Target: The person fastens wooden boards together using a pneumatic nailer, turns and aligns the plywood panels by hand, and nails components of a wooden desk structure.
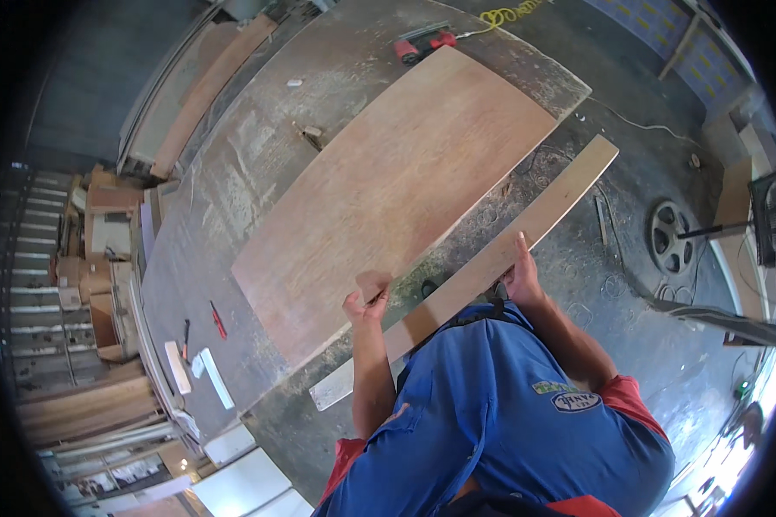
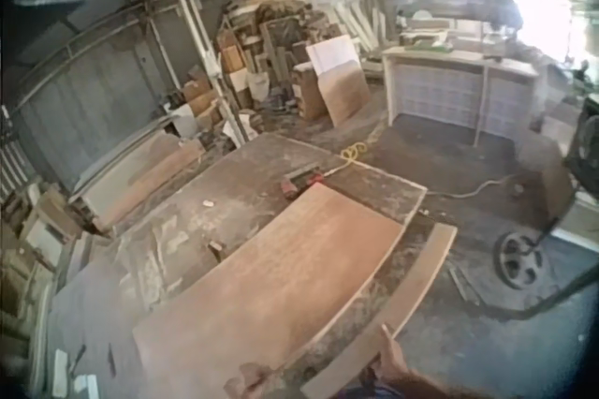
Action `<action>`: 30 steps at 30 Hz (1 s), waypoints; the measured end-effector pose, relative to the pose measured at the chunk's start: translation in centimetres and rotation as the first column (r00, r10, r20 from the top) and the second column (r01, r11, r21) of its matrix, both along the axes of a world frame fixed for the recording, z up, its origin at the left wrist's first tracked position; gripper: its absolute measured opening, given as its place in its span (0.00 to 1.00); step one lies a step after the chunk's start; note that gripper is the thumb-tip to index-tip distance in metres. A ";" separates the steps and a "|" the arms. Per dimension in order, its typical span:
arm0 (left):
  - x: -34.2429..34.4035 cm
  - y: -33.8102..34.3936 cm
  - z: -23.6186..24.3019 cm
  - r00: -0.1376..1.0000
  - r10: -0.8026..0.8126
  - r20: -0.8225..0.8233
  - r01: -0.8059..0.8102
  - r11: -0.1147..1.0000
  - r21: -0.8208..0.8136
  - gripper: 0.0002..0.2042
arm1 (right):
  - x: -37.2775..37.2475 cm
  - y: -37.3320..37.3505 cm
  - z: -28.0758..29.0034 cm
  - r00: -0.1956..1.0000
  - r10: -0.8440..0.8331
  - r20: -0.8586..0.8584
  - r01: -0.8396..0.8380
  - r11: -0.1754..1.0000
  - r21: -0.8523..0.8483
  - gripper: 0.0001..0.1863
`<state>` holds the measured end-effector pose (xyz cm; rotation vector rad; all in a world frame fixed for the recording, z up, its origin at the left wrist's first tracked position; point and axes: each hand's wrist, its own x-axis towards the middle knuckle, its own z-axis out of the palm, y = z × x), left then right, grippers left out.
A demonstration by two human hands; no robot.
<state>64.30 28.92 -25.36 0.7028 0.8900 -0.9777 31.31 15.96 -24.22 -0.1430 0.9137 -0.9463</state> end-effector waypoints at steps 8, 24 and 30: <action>3.0 -1.0 4.4 0.885 0.096 -0.455 0.014 0.972 0.234 0.39 | 1.8 0.7 -1.9 0.994 0.009 -0.110 0.001 0.996 0.091 0.27; 2.8 0.4 13.3 0.983 -0.181 -0.039 0.180 0.983 -0.044 0.31 | 13.8 -8.6 -1.3 0.994 0.000 -0.105 0.010 0.996 0.087 0.22; 3.5 1.5 8.8 0.981 -0.158 -0.112 0.158 0.987 -0.008 0.29 | 7.7 -9.1 0.8 0.358 0.532 -0.767 -0.758 0.646 0.094 0.27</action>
